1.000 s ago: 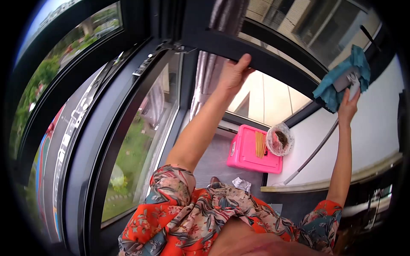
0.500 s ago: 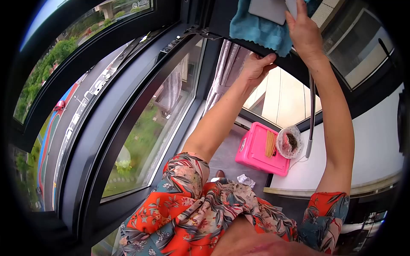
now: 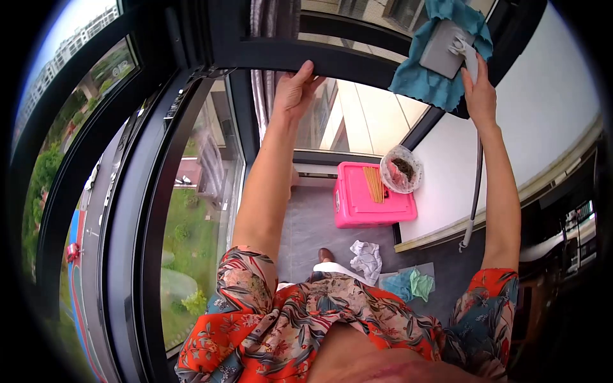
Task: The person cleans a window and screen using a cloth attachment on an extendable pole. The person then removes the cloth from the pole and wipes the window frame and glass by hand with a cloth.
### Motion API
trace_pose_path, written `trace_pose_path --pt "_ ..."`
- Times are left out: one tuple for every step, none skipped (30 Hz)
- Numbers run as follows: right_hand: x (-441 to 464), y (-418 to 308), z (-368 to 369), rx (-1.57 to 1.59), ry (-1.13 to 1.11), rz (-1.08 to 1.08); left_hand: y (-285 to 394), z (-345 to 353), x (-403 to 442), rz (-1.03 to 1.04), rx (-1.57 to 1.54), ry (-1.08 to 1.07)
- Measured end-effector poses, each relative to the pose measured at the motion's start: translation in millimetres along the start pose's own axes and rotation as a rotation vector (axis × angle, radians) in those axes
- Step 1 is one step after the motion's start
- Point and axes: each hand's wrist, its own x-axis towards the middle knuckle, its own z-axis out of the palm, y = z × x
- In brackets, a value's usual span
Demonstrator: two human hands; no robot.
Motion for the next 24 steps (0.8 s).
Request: trace_pose_path --pt "-13.2 25.2 -5.8 0.04 -0.012 0.119 2.2 -0.4 0.3 -0.016 0.011 -0.017" --pt "-27.9 44.4 -12.3 0.157 0.073 0.163 3.6 -1.7 3.7 -0.032 0.025 -0.034" --pt "-46.3 36.9 -23.9 0.331 0.022 0.335 7.9 -20.2 2.6 -0.043 -0.006 -0.028" --pt "-64.0 29.4 -35.8 0.493 -0.003 0.518 9.1 -28.9 4.8 -0.063 -0.025 -0.024" --pt "-85.2 44.6 -33.9 0.812 0.061 0.529 10.5 -39.3 9.7 -0.073 -0.029 -0.021" --pt "-109.2 73.9 -41.5 1.056 -0.064 0.617 12.7 -46.6 12.9 -0.085 -0.028 -0.015" --pt "-128.1 85.9 -27.2 1.181 0.148 0.699 15.6 -52.0 14.0 -0.073 -0.036 -0.044" --pt "-143.7 67.7 -40.3 1.473 0.232 0.671 19.0 -55.3 14.4 -0.059 -0.041 -0.072" --pt "-155.0 64.7 -45.9 1.625 0.179 0.705 22.8 -56.1 12.2 -0.066 -0.054 -0.068" --pt "-164.0 69.6 -53.1 1.779 0.121 0.727 21.5 -54.7 9.3 -0.069 -0.07 -0.064" --pt "-171.6 71.8 -58.3 1.938 0.061 0.742 23.5 -61.7 9.3 -0.05 -0.092 -0.118" --pt "-177.8 73.3 -62.2 2.099 -0.004 0.752 25.3 -67.9 9.0 -0.031 -0.115 -0.168" --pt "-184.7 71.9 -60.4 2.191 -0.044 0.735 27.8 -69.8 8.4 -0.025 -0.16 -0.157" --pt "-191.4 70.6 -58.6 2.281 -0.088 0.721 30.9 -72.4 7.6 -0.03 -0.2 -0.14" --pt "-195.9 70.3 -50.8 2.292 -0.113 0.683 28.1 -71.9 7.9 -0.03 -0.243 -0.121" --pt "-190.6 57.3 -49.8 2.299 -0.145 0.639 18.4 -69.2 8.5 -0.07 -0.245 -0.128" --pt "-188.5 42.1 -63.2 2.17 -0.071 0.788 9.7 -65.0 9.1 -0.101 -0.241 -0.137" --pt "-182.7 35.1 -66.9 2.112 -0.044 0.844 -0.2 -59.8 8.1 -0.128 -0.237 -0.145" --pt "-179.6 33.0 -63.5 2.08 -0.028 0.871 -17.0 -37.4 -0.8 -0.15 -0.186 -0.094" --pt "-177.9 34.9 -57.0 2.071 -0.019 0.881 -33.5 -21.9 -4.3 -0.205 -0.171 -0.12" --pt "-174.6 37.4 -49.5 2.065 -0.015 0.882 -47.8 -11.1 -5.1 -0.257 -0.162 -0.139" --pt "-173.8 37.5 -41.5 2.066 -0.012 0.891 -58.4 -4.2 -3.8 -0.307 -0.158 -0.156" --pt "-173.9 36.3 -34.1 2.069 -0.007 0.898 -65.7 -0.1 -0.8 -0.324 -0.194 -0.172" --pt "-175.2 32.5 -26.6 2.077 -0.004 0.905 -68.7 3.9 5.0 -0.339 -0.23 -0.191"
